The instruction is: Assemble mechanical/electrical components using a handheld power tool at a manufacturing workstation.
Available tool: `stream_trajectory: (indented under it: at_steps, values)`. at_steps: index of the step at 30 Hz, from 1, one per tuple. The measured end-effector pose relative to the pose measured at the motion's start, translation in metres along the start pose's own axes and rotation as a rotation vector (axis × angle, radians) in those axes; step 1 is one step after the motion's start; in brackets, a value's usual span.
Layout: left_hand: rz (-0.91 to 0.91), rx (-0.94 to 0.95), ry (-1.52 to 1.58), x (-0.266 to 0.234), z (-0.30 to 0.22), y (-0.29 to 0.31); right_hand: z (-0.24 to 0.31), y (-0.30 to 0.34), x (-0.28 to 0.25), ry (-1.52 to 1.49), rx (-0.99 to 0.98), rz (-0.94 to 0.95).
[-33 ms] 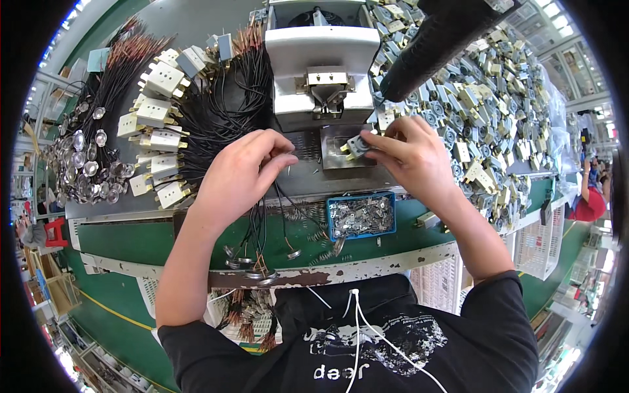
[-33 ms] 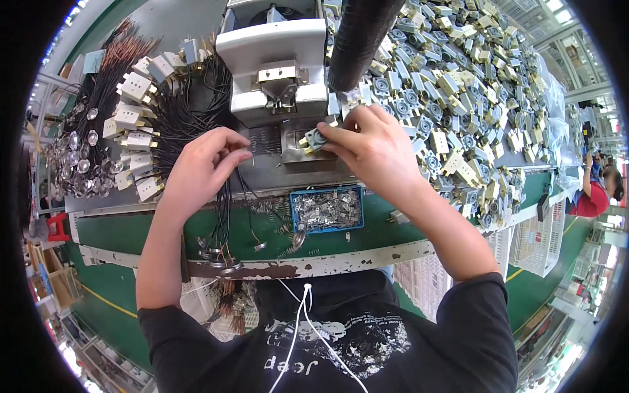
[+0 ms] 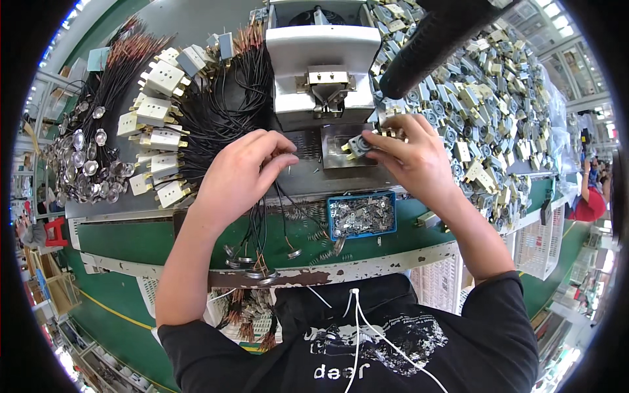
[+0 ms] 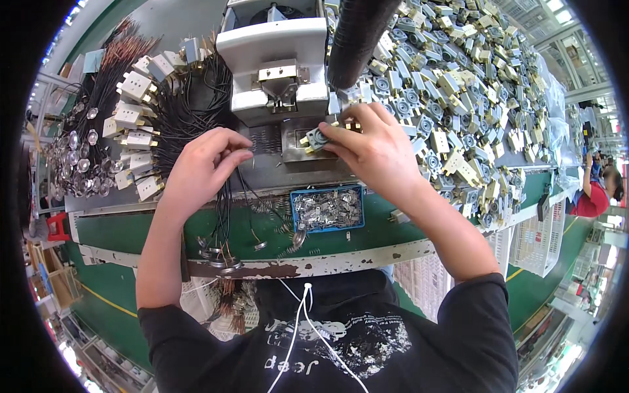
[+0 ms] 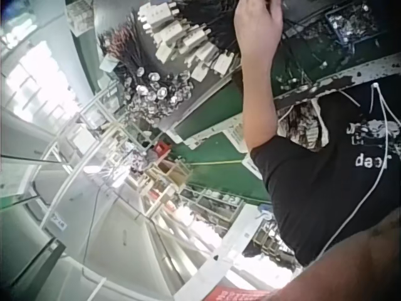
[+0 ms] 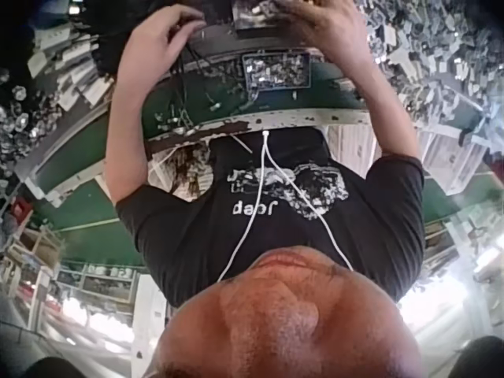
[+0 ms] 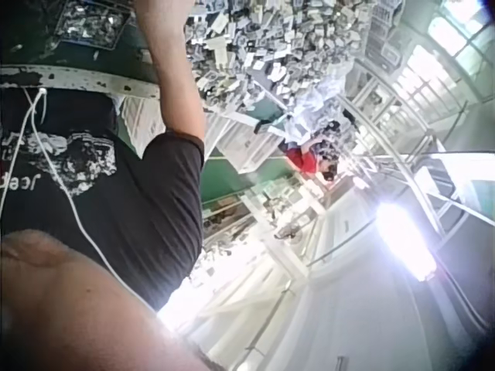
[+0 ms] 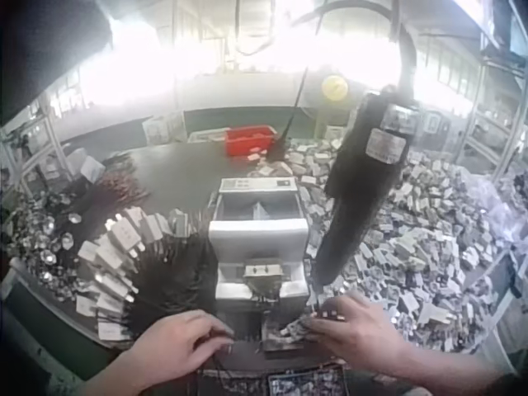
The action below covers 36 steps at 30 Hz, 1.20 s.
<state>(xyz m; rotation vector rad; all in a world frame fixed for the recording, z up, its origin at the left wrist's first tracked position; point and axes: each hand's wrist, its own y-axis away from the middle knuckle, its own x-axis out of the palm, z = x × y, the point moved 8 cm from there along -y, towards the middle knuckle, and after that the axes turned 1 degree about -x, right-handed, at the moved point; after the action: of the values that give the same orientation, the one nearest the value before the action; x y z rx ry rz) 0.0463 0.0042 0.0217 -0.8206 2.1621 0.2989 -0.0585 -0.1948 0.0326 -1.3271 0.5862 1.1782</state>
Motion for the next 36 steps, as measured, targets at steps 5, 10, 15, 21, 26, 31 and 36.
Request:
stream_trajectory:
  at_steps: [5, 10, 15, 21, 26, 31, 36]
  values:
    - [-0.009, 0.019, 0.011, 0.001, -0.006, -0.005, 0.004, -0.003, 0.024, -0.181, 0.023, 0.0]
    - [0.014, 0.107, -0.121, 0.01, -0.005, -0.002, 0.008, -0.004, 0.026, -0.145, -0.04, 0.017]
    - [0.058, 0.221, -0.39, 0.026, -0.008, 0.007, 0.005, -0.004, -0.013, -0.171, 0.017, -0.224]
    - [0.029, 0.228, -0.281, 0.012, -0.026, -0.005, -0.018, -0.09, -0.09, -0.669, -0.049, -0.575]
    - [-0.078, 0.177, 0.055, 0.007, -0.061, -0.033, -0.022, -0.089, -0.109, -0.968, 0.338, -0.779]
    - [-0.032, 0.161, 0.346, 0.023, -0.094, -0.053, -0.019, -0.086, -0.128, -1.69, -0.165, -0.421]
    - [0.212, 0.075, 0.44, 0.032, -0.102, -0.058, -0.005, -0.081, -0.117, -1.767, -0.075, -0.493]
